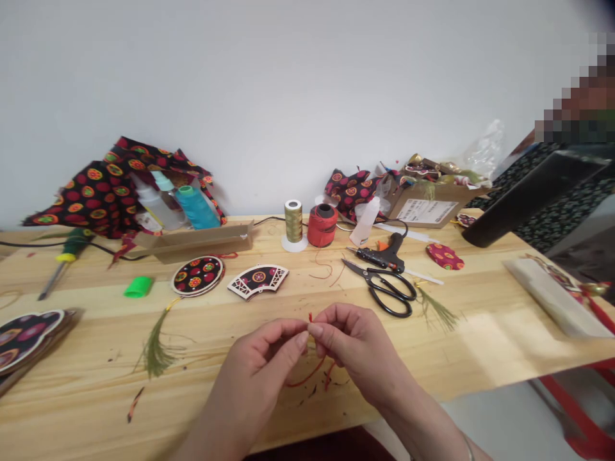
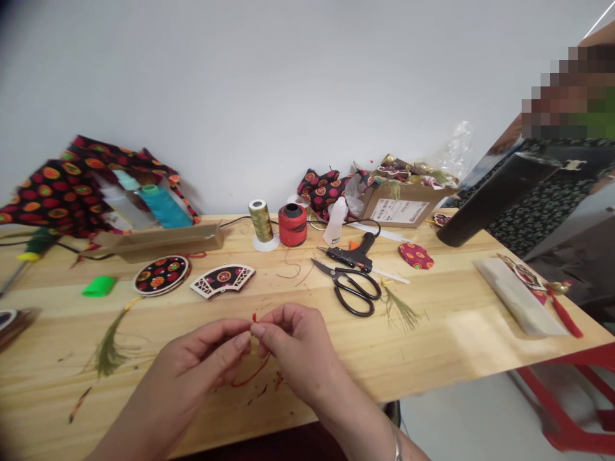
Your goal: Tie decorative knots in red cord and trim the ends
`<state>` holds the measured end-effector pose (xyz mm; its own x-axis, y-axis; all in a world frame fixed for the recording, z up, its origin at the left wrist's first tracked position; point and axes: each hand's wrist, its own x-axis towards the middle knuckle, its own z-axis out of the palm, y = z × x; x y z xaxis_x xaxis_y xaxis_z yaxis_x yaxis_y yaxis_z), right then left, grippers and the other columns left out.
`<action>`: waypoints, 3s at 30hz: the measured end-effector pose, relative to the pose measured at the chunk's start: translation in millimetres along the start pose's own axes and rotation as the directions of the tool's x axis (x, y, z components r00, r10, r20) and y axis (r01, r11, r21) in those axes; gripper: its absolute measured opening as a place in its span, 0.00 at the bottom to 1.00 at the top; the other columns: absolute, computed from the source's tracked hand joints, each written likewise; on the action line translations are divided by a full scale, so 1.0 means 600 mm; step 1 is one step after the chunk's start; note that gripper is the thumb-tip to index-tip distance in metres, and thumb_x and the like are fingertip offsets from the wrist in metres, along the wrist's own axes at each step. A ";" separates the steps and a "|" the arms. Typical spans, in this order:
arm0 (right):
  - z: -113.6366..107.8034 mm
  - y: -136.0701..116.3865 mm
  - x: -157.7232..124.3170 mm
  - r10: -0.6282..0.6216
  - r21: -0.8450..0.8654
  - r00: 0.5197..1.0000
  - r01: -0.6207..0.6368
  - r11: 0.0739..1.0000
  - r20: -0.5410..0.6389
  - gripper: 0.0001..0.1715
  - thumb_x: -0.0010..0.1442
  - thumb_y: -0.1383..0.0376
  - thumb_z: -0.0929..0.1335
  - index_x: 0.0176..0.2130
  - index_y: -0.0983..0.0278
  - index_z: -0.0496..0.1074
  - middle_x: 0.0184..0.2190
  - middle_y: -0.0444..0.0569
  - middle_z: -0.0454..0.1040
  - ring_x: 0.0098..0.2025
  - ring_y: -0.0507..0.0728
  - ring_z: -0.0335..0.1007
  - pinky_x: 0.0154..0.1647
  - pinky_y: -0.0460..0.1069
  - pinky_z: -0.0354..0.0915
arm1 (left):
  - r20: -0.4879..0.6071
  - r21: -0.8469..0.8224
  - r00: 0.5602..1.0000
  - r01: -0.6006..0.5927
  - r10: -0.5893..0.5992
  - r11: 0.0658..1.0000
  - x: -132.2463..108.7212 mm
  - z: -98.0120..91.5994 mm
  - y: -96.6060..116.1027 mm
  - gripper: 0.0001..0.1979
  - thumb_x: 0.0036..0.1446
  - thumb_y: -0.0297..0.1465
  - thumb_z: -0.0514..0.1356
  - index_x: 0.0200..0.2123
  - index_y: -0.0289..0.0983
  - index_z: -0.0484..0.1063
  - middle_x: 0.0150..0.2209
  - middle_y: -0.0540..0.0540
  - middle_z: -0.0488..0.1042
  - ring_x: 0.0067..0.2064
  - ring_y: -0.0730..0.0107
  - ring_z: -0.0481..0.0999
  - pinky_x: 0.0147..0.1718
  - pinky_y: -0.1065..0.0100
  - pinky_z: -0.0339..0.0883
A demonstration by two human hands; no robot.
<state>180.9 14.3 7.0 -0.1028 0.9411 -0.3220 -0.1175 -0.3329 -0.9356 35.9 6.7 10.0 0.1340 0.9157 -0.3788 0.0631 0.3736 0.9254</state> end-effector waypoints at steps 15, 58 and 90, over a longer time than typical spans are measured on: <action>-0.004 -0.001 -0.001 0.053 0.089 0.996 -0.059 0.994 0.068 0.10 0.45 0.64 0.72 0.23 0.67 0.69 0.14 0.38 0.65 0.16 0.44 0.54 0.16 0.41 0.48 | 0.157 -0.214 0.984 0.123 -0.090 0.969 0.012 -0.002 -0.004 0.06 0.47 0.31 0.63 0.25 0.33 0.77 0.18 0.54 0.64 0.17 0.84 0.50 0.15 0.76 0.40; 0.016 0.023 -0.051 -0.083 -0.766 0.859 0.492 0.414 0.506 0.08 0.53 0.67 0.67 0.25 0.63 0.75 0.20 0.48 0.76 0.21 0.54 0.68 0.19 0.45 0.55 | 0.050 -0.544 0.988 0.151 -0.148 0.825 0.017 -0.009 -0.011 0.08 0.48 0.32 0.63 0.22 0.35 0.69 0.16 0.57 0.62 0.15 0.85 0.48 0.14 0.79 0.40; 0.000 0.007 0.001 -0.068 0.077 0.996 0.072 0.994 -0.050 0.06 0.45 0.66 0.72 0.23 0.66 0.72 0.16 0.38 0.63 0.19 0.45 0.51 0.19 0.42 0.50 | 0.088 -0.274 0.992 0.111 -0.090 0.955 0.004 0.008 -0.015 0.08 0.49 0.34 0.63 0.24 0.35 0.75 0.14 0.55 0.60 0.18 0.81 0.51 0.16 0.76 0.41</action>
<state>180.3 13.2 3.1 -0.0453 0.9633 -0.2644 -0.2002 -0.2681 -0.9424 40.3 5.0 0.8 0.2141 0.8620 -0.4595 -0.1963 0.4988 0.8442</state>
